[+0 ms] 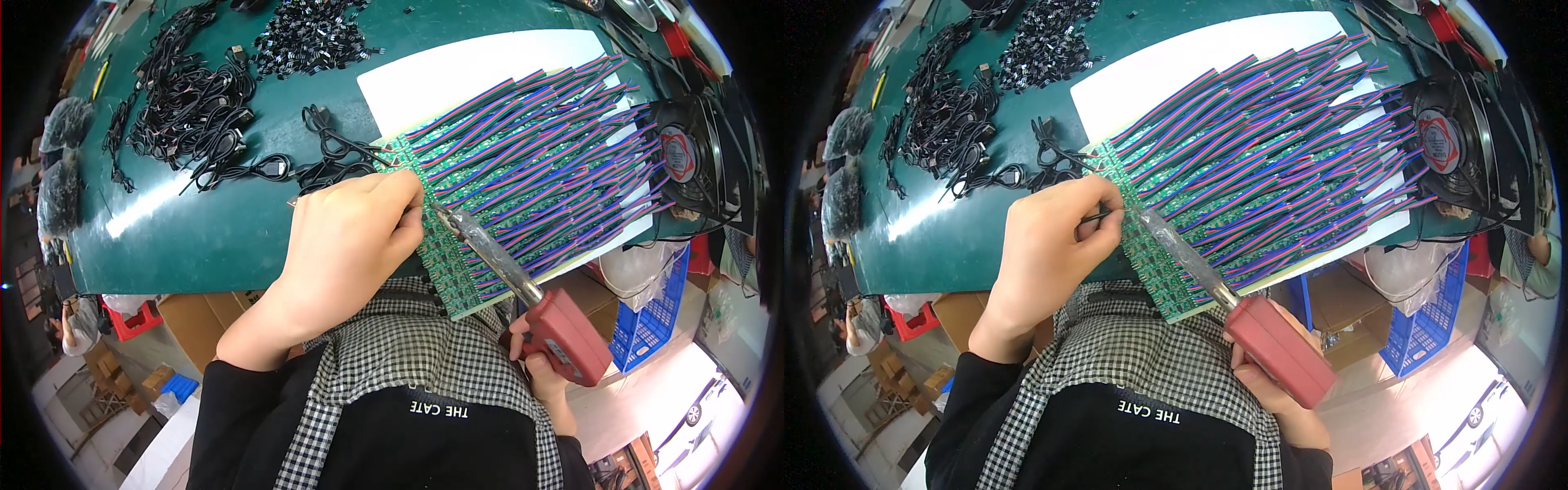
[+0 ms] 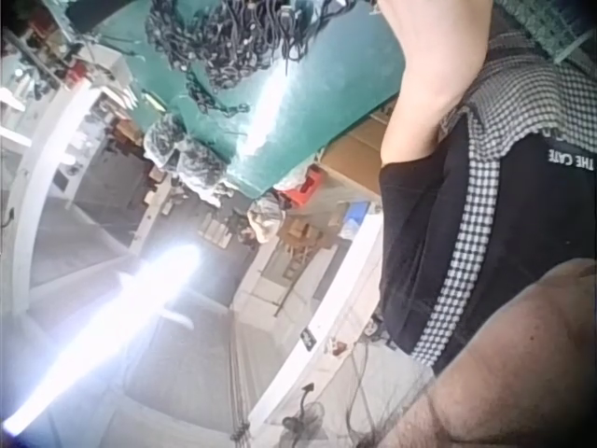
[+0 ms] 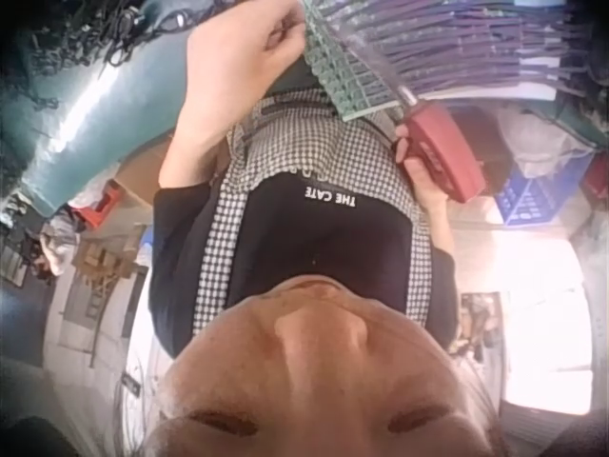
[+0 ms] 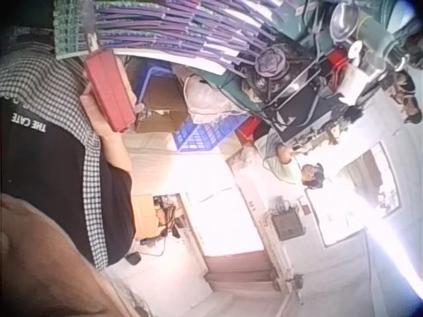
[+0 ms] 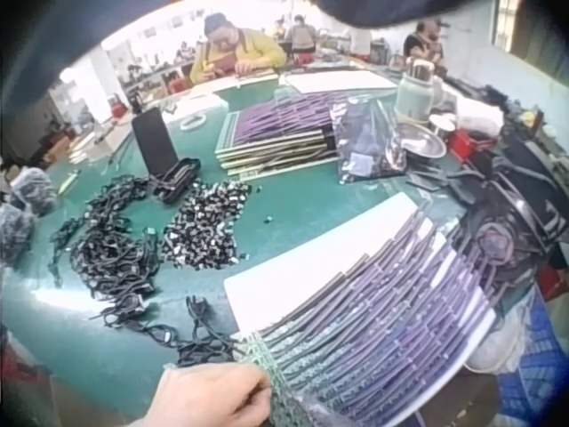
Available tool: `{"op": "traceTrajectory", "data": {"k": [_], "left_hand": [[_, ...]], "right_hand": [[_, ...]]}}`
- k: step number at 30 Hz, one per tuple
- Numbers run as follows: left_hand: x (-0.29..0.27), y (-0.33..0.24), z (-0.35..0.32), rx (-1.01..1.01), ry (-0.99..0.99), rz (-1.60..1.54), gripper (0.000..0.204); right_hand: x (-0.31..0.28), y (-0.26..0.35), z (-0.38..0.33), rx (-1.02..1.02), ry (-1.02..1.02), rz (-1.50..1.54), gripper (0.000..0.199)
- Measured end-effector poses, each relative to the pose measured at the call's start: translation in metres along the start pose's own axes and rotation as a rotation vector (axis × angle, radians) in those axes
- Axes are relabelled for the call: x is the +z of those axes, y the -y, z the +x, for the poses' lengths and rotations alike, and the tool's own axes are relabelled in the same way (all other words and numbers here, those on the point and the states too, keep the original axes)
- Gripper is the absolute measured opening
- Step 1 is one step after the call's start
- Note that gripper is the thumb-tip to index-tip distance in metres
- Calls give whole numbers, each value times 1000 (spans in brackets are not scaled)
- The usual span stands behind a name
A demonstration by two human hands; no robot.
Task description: The person solders wires onto a PCB panel of LED strips using a soldering iron.
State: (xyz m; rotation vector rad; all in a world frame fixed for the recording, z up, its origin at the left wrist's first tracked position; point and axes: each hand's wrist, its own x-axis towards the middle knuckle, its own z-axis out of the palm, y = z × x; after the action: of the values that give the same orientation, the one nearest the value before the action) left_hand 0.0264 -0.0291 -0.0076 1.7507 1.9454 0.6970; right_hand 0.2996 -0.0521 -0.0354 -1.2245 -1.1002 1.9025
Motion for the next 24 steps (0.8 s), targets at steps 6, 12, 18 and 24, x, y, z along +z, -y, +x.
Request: {"op": "traceTrajectory", "data": {"k": [6,12,18,24], "left_hand": [[4,-3,0,53,-63,135,11],[4,-1,0,85,-55,114,11],[3,-1,-1,74,-56,114,10],[4,-4,3,79,-29,103,10]], "right_hand": [[-23,-25,-10,-166,40,-517,65],[-21,-34,-14,-111,-49,-376,56],[-22,-28,-11,-318,64,-896,52],[-13,5,-10,-84,-4,-232,37]]}}
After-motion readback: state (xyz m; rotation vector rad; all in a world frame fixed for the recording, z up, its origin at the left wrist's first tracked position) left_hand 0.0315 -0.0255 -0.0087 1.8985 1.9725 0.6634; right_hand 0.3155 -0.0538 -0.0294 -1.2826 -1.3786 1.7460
